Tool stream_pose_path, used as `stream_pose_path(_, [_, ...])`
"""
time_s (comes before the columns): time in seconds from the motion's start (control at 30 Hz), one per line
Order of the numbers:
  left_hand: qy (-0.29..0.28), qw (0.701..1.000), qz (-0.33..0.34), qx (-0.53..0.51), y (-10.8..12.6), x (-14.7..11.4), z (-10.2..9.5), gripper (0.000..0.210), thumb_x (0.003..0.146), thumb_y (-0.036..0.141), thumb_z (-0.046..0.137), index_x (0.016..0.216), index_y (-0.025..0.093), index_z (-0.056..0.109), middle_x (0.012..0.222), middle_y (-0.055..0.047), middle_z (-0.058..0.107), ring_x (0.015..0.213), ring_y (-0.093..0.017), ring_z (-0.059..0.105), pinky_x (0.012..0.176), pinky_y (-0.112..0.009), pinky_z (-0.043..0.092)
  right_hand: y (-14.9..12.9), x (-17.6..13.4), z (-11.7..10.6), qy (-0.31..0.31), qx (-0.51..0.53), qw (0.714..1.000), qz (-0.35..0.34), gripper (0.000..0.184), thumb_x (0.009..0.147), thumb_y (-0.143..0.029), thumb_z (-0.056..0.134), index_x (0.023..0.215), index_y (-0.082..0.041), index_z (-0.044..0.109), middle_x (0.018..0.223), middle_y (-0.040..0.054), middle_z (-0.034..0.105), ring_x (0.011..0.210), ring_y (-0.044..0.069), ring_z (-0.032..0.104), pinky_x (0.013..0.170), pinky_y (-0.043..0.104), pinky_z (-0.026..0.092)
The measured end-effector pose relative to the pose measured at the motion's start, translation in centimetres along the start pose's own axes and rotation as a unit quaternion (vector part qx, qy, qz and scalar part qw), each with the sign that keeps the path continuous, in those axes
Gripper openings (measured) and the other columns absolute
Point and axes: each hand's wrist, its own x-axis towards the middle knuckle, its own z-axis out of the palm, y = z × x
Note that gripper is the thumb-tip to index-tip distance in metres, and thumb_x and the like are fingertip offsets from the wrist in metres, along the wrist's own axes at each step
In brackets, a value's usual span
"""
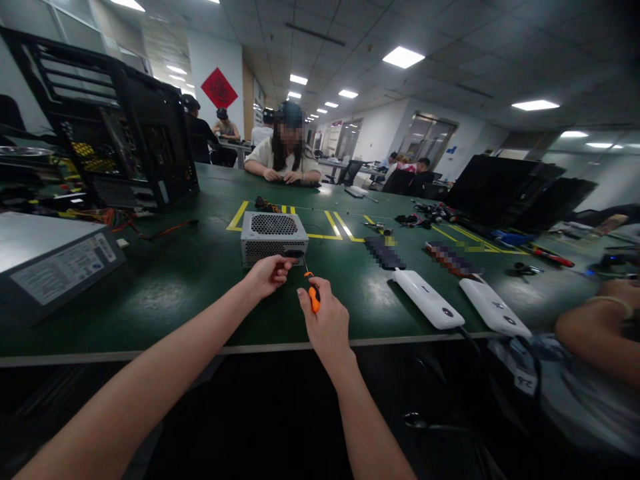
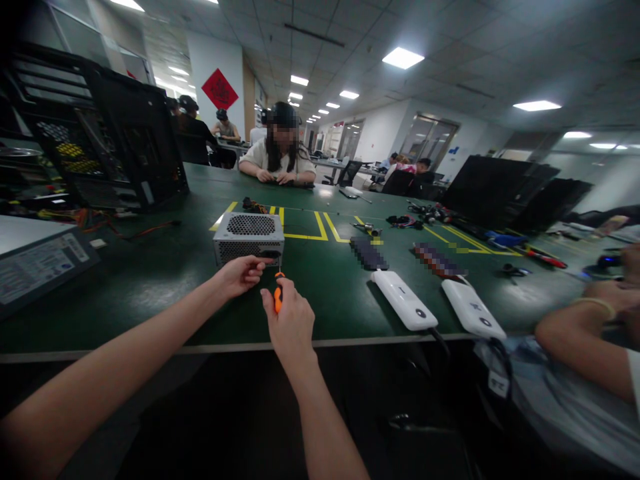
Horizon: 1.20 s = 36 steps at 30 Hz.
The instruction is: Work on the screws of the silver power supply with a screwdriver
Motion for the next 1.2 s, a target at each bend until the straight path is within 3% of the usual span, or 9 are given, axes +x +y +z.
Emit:
stream_pose_path(0.43, [0.065, 0.997, 0.022, -0.019, 0.45, 0.37, -0.7, 0.02, 0.077, 0.002, 0.04, 0.09, 0.006, 0.055, 0.047, 0.005, 0.04, 0.032, -0.001, 0.024, 0.028, -0.01, 0.015, 0.09, 0.48, 0.36, 0.017, 0.015, 1.0, -0.021, 0.022, 0.085, -0.026, 0.043, 0.104, -0.019, 0.053, 0.089, 0.0047, 0.064, 0.076, 0.018, 0.061, 0.069, 0.028, 0.045])
stream_pose_path(0.8, [0.033, 0.999, 0.0, 0.027, 0.77, 0.11, -0.67, 0.017, 0.078, 0.003, 0.044, 0.091, 0.005, 0.055, 0.051, 0.004, 0.043, 0.034, -0.001, 0.027, 0.028, -0.009, 0.017, 0.25, 0.11, 0.74, 0.035, -0.055, 0.997, -0.03, 0.03, 0.077, -0.009, 0.044, 0.099, -0.022, 0.059, 0.087, 0.0052, 0.048, 0.082, 0.019, 0.048, 0.07, 0.031, 0.044])
stream_pose_path(1.07, [0.025, 0.999, 0.023, 0.029, 0.61, 0.32, -0.83, 0.016, 0.078, 0.005, 0.043, 0.089, 0.005, 0.055, 0.051, 0.004, 0.042, 0.034, -0.001, 0.028, 0.028, -0.01, 0.017, 0.29, 0.07, 0.74, 0.026, -0.026, 0.999, -0.005, 0.025, 0.08, -0.014, 0.044, 0.099, -0.022, 0.057, 0.086, 0.0043, 0.049, 0.08, 0.018, 0.051, 0.069, 0.03, 0.044])
stream_pose_path(1.2, [0.013, 0.999, 0.021, 0.035, 0.48, 0.61, -1.04, 0.016, 0.078, 0.005, 0.043, 0.089, 0.005, 0.055, 0.051, 0.004, 0.042, 0.034, -0.001, 0.028, 0.028, -0.011, 0.018, 0.1, 0.25, 0.36, 0.004, 0.033, 0.999, 0.011, 0.021, 0.087, -0.027, 0.041, 0.103, -0.02, 0.054, 0.092, 0.0056, 0.056, 0.081, 0.018, 0.057, 0.07, 0.03, 0.044])
